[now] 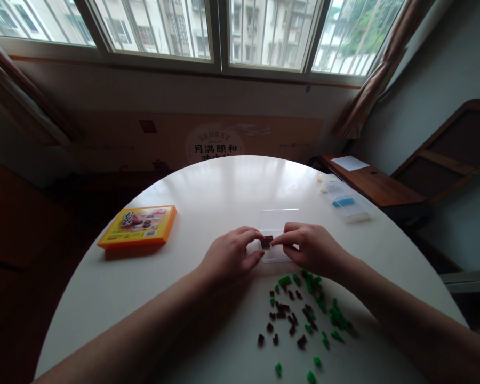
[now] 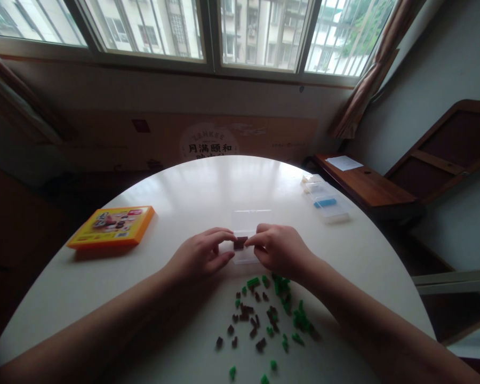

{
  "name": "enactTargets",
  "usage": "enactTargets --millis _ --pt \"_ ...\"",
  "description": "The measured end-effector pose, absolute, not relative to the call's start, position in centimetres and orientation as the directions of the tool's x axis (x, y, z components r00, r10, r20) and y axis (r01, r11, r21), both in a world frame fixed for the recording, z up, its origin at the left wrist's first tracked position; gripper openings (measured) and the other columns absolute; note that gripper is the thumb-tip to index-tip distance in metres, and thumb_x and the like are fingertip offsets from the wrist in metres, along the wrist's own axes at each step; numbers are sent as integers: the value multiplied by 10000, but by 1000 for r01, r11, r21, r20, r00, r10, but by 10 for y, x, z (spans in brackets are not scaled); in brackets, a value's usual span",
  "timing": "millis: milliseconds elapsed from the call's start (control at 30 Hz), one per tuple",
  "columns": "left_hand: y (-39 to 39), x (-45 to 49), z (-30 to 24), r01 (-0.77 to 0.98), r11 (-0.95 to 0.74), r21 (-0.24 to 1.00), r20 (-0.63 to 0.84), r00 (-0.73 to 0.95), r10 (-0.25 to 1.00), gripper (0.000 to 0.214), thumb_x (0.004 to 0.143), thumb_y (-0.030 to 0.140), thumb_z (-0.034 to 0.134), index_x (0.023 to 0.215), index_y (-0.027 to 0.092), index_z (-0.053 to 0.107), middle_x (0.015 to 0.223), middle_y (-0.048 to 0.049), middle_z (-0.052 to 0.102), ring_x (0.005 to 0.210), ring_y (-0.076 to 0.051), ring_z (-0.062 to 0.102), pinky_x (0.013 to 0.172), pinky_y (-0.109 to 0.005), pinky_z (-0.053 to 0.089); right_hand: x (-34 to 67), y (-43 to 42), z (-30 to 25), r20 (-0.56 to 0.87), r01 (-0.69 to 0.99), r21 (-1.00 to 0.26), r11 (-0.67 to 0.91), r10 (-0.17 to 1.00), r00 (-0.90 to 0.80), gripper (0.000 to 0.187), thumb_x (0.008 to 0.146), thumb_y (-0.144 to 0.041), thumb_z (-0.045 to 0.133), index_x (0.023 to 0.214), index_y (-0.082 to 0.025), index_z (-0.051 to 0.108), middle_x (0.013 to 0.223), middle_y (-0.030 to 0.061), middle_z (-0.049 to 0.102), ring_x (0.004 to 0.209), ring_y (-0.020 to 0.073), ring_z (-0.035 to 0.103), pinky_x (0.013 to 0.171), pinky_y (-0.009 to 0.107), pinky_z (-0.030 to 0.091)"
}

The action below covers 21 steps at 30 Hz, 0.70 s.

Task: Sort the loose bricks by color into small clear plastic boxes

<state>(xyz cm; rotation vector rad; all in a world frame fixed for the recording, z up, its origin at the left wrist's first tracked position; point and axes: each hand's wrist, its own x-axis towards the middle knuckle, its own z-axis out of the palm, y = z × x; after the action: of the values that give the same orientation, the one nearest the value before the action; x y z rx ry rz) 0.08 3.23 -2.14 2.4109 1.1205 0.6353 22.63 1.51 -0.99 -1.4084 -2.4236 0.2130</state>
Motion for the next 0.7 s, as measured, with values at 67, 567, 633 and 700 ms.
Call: enactTargets --millis 67,567,633,700 --pt "32 1 -22 601 -597 531 230 576 784 257 821 265 611 1073 264 658 1134 -8 685 785 -157 651 696 -266 523 227 15 -10 218 824 -286 489 870 -441 362 828 -169 553 1056 -366 755 865 -25 691 696 124 613 642 249 400" --pt "32 1 -21 602 -584 544 223 568 793 267 808 250 616 1072 266 656 1113 -12 688 789 -164 652 697 -272 521 224 16 -10 197 830 -274 485 873 -445 362 830 -175 566 1068 -378 749 866 -23 698 711 129 626 639 251 399" --pt "32 0 -22 597 -586 548 224 570 790 268 810 250 616 1075 267 656 1117 -14 687 797 -165 654 704 -273 523 225 16 -11 200 830 -269 489 871 -449 363 829 -178 570 1074 -380 746 868 -21 696 707 128 624 632 250 396" --pt "32 0 -22 595 -585 551 222 571 791 265 814 251 616 1075 268 656 1120 -12 687 800 -165 654 702 -272 522 225 15 -11 202 829 -267 491 870 -450 369 828 -175 569 1079 -384 743 869 -23 693 703 125 620 630 249 396"
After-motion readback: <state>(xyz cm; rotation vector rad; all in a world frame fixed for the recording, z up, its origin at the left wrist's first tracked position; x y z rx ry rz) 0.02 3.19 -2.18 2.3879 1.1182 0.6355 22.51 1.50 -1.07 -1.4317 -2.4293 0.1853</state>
